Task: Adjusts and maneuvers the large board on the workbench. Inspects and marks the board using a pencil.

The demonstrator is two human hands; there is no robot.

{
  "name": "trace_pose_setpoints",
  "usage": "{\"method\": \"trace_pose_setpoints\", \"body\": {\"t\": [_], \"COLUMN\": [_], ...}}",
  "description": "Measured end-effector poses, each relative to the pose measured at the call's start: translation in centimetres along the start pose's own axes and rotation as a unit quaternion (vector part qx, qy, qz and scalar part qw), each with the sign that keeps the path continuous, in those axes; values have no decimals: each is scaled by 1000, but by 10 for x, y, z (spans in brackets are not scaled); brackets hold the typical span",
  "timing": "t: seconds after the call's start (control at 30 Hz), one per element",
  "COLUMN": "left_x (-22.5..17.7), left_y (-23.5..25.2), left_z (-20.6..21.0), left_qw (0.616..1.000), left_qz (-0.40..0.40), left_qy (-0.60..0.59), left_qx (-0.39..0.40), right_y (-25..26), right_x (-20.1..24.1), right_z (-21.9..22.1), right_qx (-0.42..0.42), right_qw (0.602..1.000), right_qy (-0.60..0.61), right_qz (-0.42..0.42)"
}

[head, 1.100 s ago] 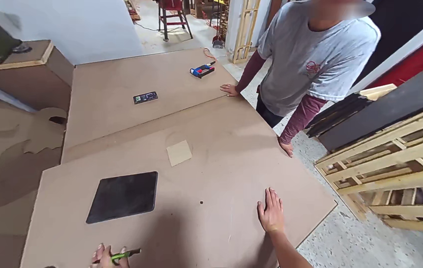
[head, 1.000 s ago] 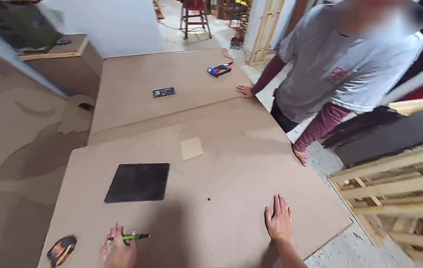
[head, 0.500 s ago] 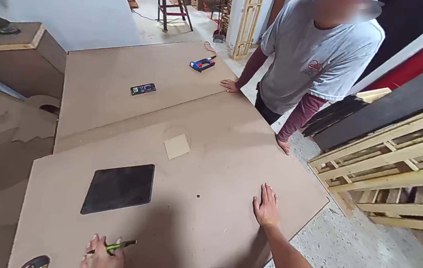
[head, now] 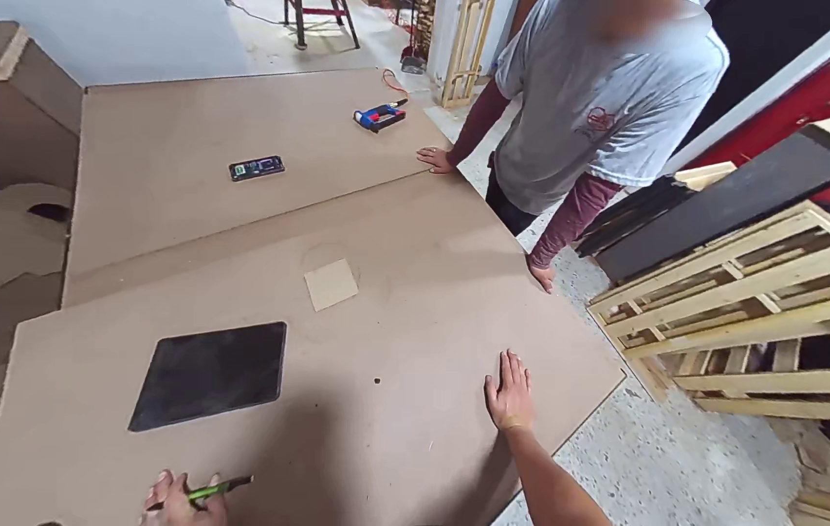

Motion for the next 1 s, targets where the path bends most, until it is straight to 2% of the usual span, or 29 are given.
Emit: {"method": "trace_pose_setpoints", "body": {"t": [0.2, 0.4, 0.67, 0.8, 0.9, 1.0], "left_x": [-3, 3, 2, -4, -9, -4], "left_y": [2, 1, -1, 2, -6, -6], "left_z": [-1, 4, 2, 1, -8, -9], "left_qw": [1000, 1000, 1000, 999, 998, 999], "left_qz": [-1, 12, 16, 18, -11, -42], "left_qy": [-1, 6, 3, -31, -55, -13], "left_qx": [17, -14, 3, -26, -14, 20], "right_y": [1, 0, -1, 3, 1, -3], "right_x": [-2, -1, 0, 2, 3, 1], "right_z": [-1, 1, -2, -5, -9, -3], "right_qx": [5, -1, 5, 4, 11, 42], "right_qw": [1000, 1000, 1000, 1000, 1000, 999], "right_qy": [-9, 9, -7, 2, 7, -7], "right_qz": [3, 0, 3, -1, -25, -34]}}
Point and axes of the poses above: each hand's wrist, its own y-axis towards the middle knuckle, its own z-axis out of the palm, x = y × z, the point moved 2 cm from there along y, towards the middle knuckle, and after that the axes turned 13 degrees about y, right-handed, at the moved point
